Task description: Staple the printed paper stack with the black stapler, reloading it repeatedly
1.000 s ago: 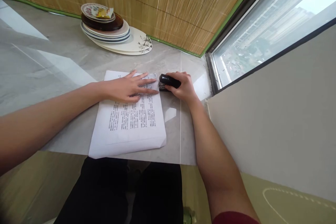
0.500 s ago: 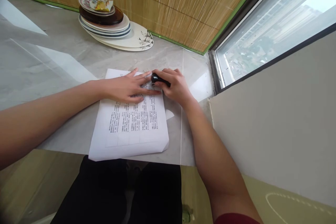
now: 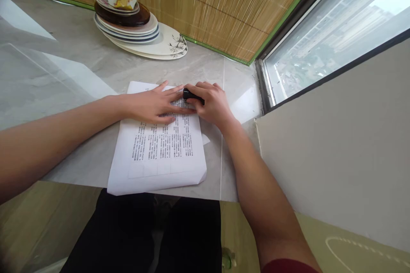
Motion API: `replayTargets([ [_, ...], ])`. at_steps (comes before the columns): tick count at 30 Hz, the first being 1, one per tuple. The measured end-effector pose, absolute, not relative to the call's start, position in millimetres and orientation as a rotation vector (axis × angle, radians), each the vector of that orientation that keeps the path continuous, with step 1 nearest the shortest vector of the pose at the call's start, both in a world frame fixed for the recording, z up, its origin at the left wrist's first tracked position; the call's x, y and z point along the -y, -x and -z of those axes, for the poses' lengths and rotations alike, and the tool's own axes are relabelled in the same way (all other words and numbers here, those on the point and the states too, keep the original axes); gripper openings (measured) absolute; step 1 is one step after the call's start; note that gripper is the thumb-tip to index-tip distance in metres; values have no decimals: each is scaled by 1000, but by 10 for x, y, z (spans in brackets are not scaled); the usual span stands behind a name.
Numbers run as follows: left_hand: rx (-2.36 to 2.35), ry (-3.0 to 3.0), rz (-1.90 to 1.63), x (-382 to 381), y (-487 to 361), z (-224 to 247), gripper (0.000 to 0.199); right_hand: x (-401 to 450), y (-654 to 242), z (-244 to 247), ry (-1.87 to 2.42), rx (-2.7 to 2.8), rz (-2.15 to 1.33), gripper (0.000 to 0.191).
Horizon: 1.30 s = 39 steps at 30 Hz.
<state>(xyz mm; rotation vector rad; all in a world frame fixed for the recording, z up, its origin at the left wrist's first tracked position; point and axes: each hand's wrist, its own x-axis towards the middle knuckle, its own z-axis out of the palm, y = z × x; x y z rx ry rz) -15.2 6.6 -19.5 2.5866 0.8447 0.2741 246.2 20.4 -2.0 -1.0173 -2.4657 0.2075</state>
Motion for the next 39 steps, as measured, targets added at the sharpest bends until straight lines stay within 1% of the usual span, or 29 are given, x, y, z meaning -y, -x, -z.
replayTargets([
  [6,-800,-2601,-299,-67,157,190,58,-165,-2405,-18,1051,2494,-185,34],
  [11,-792,-2596,-266,-89,171,175,61,-126,-2332,-41,1082,2525,-118,29],
  [16,-789,-2630,-238,-95,176,158,59,-75,-2286,-52,1105,2585,-29,24],
  [18,-793,-2647,-220,-89,182,150,59,-95,-2349,-50,1096,2586,-8,26],
  [22,-793,-2672,-195,-65,198,135,60,-244,-2642,-34,1065,2561,0,41],
  [26,-765,-2693,-169,-79,197,142,60,-339,-2874,-51,1218,2412,139,37],
  [27,-766,-2673,-252,-104,199,150,59,-330,-2886,-70,1269,2335,179,37],
  [28,-785,-2631,-417,-142,207,159,59,-306,-2875,-95,1311,2246,206,37],
  [30,-870,-2425,-938,-248,241,179,61,-213,-2784,-160,1346,2082,198,39],
  [32,-975,-2036,-1508,-371,297,196,65,-63,-2597,-235,1303,2006,103,40],
  [33,-1011,-1829,-1699,-427,329,202,67,32,-2470,-269,1257,2012,26,39],
  [34,-1039,-1648,-1819,-473,358,208,69,137,-2327,-297,1200,2038,-69,36],
  [35,-1058,-1538,-1860,-508,382,213,70,247,-2174,-315,1133,2088,-191,33],
  [37,-1060,-1459,-1838,-540,412,220,68,468,-1879,-312,1032,2226,-459,27],
  [39,-1041,-1460,-1786,-538,415,224,65,661,-1669,-254,1040,2262,-590,26],
])
